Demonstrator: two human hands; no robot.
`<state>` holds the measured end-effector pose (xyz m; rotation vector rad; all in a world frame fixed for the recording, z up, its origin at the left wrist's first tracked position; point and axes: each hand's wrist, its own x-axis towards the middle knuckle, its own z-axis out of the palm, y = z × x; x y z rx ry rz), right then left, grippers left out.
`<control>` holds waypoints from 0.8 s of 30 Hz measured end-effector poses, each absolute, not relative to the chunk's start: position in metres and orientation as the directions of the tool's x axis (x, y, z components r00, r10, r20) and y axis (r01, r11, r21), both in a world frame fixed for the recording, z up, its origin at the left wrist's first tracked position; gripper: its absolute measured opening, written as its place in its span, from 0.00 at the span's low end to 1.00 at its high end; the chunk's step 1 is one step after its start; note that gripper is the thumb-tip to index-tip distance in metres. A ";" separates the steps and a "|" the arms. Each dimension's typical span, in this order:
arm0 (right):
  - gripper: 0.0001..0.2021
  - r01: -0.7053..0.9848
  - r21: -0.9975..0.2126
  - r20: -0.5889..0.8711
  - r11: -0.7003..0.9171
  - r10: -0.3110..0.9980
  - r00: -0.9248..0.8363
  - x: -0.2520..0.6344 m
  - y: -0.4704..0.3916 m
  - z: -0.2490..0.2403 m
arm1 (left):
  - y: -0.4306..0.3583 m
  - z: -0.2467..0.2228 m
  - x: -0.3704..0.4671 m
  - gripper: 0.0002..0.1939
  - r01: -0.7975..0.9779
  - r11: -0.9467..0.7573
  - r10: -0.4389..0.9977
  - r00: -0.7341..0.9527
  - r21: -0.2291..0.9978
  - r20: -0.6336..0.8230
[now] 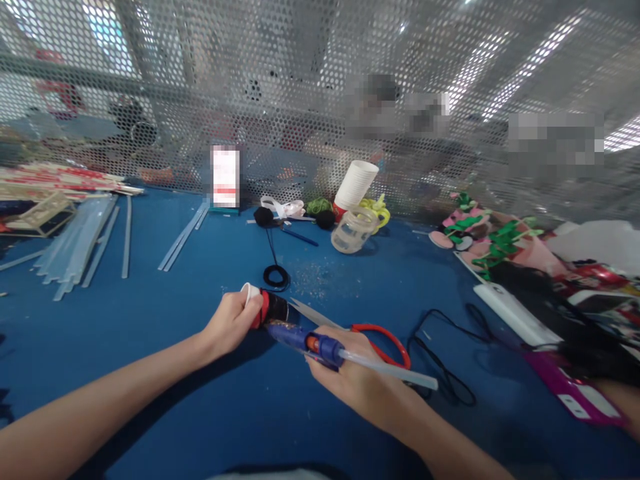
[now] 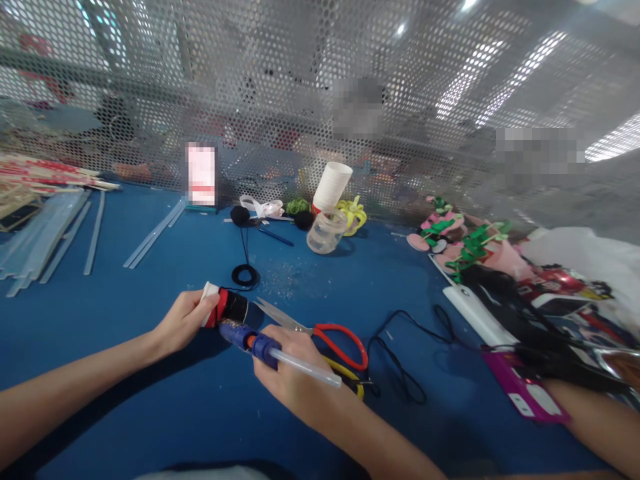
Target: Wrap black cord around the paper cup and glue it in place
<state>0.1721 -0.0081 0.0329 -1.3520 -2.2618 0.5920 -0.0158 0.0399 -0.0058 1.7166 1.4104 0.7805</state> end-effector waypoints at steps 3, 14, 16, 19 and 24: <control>0.07 0.705 -0.554 0.139 0.443 0.884 -0.446 0.171 -0.008 0.032 | 0.040 -0.005 -0.016 0.17 0.511 -0.089 0.981 0.192 0.855 -0.012; 0.09 0.494 -0.869 -0.058 -0.021 0.996 -0.061 0.209 0.020 0.030 | 0.039 -0.005 -0.017 0.18 0.510 -0.137 0.976 0.214 0.849 0.029; 0.10 0.439 -0.898 0.022 0.008 0.999 0.027 0.221 0.035 0.030 | 0.039 -0.005 -0.017 0.18 0.522 -0.154 0.974 0.223 0.839 0.039; 0.14 0.482 -0.874 0.028 -0.053 0.987 0.160 0.234 0.055 0.020 | 0.038 -0.005 -0.017 0.18 0.539 -0.195 0.968 0.243 0.820 0.070; 0.15 0.588 -0.797 -0.058 -0.138 0.986 0.154 0.240 0.076 -0.008 | 0.038 -0.008 -0.018 0.17 0.562 -0.280 0.950 0.276 0.779 0.142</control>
